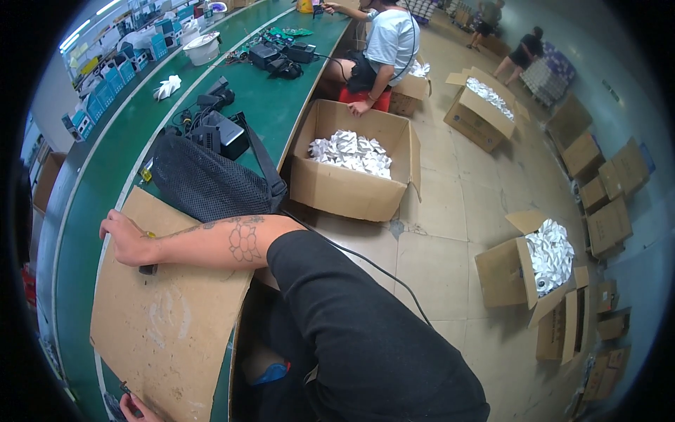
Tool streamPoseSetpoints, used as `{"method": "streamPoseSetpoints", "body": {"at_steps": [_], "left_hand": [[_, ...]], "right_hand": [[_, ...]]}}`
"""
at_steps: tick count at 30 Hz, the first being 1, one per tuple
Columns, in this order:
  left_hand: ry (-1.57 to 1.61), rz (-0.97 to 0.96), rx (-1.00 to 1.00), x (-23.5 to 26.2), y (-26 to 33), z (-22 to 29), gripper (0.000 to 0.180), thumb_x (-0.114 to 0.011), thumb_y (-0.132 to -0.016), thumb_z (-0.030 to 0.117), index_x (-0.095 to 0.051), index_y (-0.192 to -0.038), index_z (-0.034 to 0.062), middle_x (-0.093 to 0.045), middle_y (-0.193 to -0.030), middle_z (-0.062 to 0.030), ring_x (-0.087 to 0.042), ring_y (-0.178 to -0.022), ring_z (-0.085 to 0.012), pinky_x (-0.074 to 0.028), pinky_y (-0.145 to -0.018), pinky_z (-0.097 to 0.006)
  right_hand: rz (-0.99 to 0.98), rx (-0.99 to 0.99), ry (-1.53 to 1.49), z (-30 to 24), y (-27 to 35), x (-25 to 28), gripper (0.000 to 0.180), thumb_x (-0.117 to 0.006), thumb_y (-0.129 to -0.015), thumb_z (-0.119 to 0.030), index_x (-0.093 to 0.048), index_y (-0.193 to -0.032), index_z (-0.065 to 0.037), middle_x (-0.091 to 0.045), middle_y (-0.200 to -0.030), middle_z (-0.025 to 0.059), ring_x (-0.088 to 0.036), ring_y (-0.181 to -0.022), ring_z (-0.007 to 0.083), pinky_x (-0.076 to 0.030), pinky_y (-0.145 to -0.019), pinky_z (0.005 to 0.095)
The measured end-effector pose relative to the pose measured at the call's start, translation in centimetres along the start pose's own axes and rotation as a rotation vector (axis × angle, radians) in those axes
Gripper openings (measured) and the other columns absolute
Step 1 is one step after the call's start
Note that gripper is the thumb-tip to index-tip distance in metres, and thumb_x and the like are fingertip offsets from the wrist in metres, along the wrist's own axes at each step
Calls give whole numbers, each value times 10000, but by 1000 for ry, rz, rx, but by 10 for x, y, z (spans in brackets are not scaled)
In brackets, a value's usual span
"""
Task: Assembling electronic components into a white plastic housing using a hammer and small tools.
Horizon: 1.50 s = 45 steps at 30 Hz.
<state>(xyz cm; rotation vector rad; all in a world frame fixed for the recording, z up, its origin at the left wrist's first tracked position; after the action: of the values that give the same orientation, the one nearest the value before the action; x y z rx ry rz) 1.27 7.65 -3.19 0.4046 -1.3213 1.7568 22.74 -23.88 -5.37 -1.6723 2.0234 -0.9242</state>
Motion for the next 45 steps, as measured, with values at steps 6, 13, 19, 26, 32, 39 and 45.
{"method": "streamPoseSetpoints", "body": {"at_steps": [6, 13, 19, 26, 32, 39, 45], "left_hand": [[-23, -7, 35, 2, 1, 5, 191, -701, -908, 118, -683, -996, -51, -694, -880, -183, -678, -755, -254, -570, -653, -313], [-48, 18, -12, 1, 1, 4, 184, -709, -902, 123, -689, -986, -39, -694, -871, -177, -678, -744, -254, -568, -636, -314], [-126, 28, -62, 4, 0, 13, 174, -712, -896, 127, -693, -971, -30, -686, -846, -172, -670, -709, -258, -555, -609, -317], [-127, 47, -123, 4, -2, 19, 169, -713, -894, 127, -692, -955, -29, -685, -831, -166, -663, -690, -258, -550, -599, -326], [-119, 49, -147, 2, 0, 18, 167, -707, -897, 122, -693, -959, -32, -683, -828, -170, -650, -672, -254, -544, -590, -326], [-113, 31, -141, 4, 0, 20, 177, -704, -897, 123, -691, -960, -42, -684, -829, -177, -650, -676, -259, -542, -587, -327], [-127, 24, -113, 4, -1, 24, 179, -704, -895, 127, -693, -952, -42, -683, -820, -181, -652, -670, -261, -543, -583, -323]], "right_hand": [[-8, -11, -1, -1, 2, -1, 362, -419, -667, 190, -605, -923, 13, -502, -1020, 186, -520, -957, 350, -447, -811, 408], [3, 0, -5, 0, 1, -1, 362, -419, -662, 192, -608, -913, 11, -499, -1020, 183, -516, -954, 348, -449, -811, 401], [-18, -21, -5, -3, 2, 0, 352, -415, -666, 188, -611, -900, 13, -508, -1016, 184, -525, -954, 353, -452, -817, 401], [-41, -33, -9, -4, 2, 1, 334, -417, -671, 186, -615, -880, 16, -511, -1018, 186, -526, -957, 352, -456, -815, 399], [-32, -27, -38, -3, 2, 1, 301, -420, -667, 150, -614, -847, 7, -516, -983, 204, -524, -930, 372, -448, -804, 419], [-50, -42, -53, -3, 2, 1, 286, -432, -668, 142, -620, -834, 4, -520, -977, 199, -531, -930, 368, -452, -793, 421], [-65, -33, -16, -3, 3, 1, 328, -404, -679, 154, -625, -870, 5, -535, -1013, 186, -547, -928, 350, -459, -783, 405]]}}
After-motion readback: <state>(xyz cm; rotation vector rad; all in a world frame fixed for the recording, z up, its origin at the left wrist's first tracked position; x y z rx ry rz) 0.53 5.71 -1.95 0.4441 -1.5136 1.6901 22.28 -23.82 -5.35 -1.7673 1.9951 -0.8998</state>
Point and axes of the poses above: each hand's wrist, its own y-axis away from the middle knuckle, its own x-axis out of the back of the hand, z = x × y, the point moved 3 cm from there along -y, towards the middle knuckle
